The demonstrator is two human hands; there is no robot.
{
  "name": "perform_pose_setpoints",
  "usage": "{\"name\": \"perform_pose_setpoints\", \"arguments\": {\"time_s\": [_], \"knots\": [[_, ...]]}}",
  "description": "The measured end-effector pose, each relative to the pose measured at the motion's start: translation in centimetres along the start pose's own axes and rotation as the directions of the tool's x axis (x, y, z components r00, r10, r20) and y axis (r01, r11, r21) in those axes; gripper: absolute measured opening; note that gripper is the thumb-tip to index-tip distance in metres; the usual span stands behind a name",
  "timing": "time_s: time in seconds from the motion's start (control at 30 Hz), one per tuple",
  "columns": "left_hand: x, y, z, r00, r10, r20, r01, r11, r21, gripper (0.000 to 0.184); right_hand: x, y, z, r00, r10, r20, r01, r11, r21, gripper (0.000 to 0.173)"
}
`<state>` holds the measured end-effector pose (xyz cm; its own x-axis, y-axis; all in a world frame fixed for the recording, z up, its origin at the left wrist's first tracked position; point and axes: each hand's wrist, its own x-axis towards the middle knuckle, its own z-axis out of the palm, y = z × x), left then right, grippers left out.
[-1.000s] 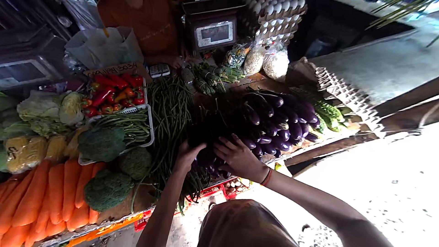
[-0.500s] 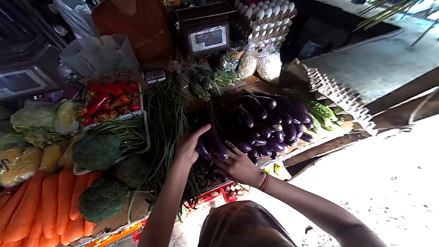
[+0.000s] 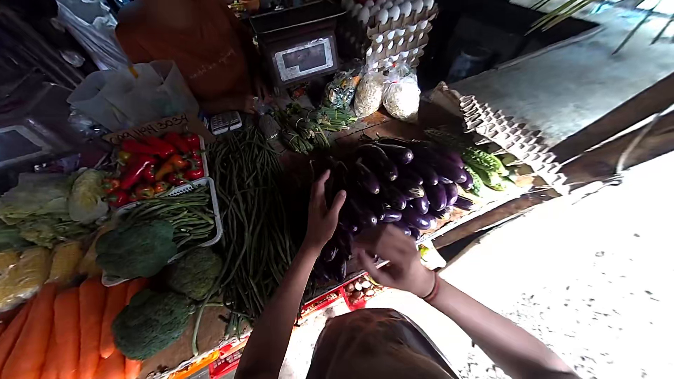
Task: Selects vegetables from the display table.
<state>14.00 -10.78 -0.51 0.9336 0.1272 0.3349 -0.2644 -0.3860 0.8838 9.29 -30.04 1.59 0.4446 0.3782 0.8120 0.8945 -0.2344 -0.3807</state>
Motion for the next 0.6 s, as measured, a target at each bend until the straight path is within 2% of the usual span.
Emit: {"name": "perform_pose_setpoints", "arguments": {"time_s": [0.1,0.17,0.27,0.33,0.4,0.43,0.5,0.53,0.6], "knots": [[0.1,0.1,-0.6,0.998,-0.064,0.001,0.064,0.992,-0.106,0.064,6.1,0.2,-4.7,0.951,0.306,-0.051,-0.285,0.926,0.247,0.019],[0.1,0.3,-1.1,0.994,-0.101,0.044,0.105,0.991,-0.084,0.065,9.1,1.1,-7.8,0.916,0.400,-0.046,-0.357,0.859,0.366,0.022],[0.1,1.2,-1.8,0.982,-0.136,0.133,0.124,0.987,0.099,0.072,11.7,2.3,-11.3,0.916,0.388,-0.104,-0.321,0.861,0.395,0.020],[0.2,1.8,-2.4,0.980,-0.104,0.171,0.055,0.961,0.270,0.073,13.0,2.9,-13.1,0.918,0.385,-0.101,-0.324,0.870,0.372,0.018],[0.6,2.9,-3.2,0.979,-0.042,0.201,-0.041,0.919,0.393,0.067,15.0,3.8,-14.2,0.916,0.399,-0.054,-0.361,0.873,0.328,0.026],[0.8,3.6,-3.6,0.975,-0.008,0.220,-0.093,0.892,0.442,0.061,16.0,4.1,-14.4,0.911,0.410,-0.042,-0.379,0.875,0.302,0.036],[1.5,5.4,-4.4,0.956,0.023,0.291,-0.169,0.856,0.488,0.051,17.6,4.1,-13.7,0.909,0.408,-0.078,-0.379,0.891,0.249,0.038],[1.8,6.3,-4.7,0.939,0.017,0.343,-0.195,0.848,0.493,0.050,17.8,3.6,-13.0,0.928,0.370,-0.034,-0.357,0.914,0.192,0.038],[2.3,8.1,-5.0,0.908,0.055,0.416,-0.285,0.808,0.515,0.048,17.3,1.9,-11.2,0.939,0.230,0.257,-0.260,0.961,0.090,0.030]]}}
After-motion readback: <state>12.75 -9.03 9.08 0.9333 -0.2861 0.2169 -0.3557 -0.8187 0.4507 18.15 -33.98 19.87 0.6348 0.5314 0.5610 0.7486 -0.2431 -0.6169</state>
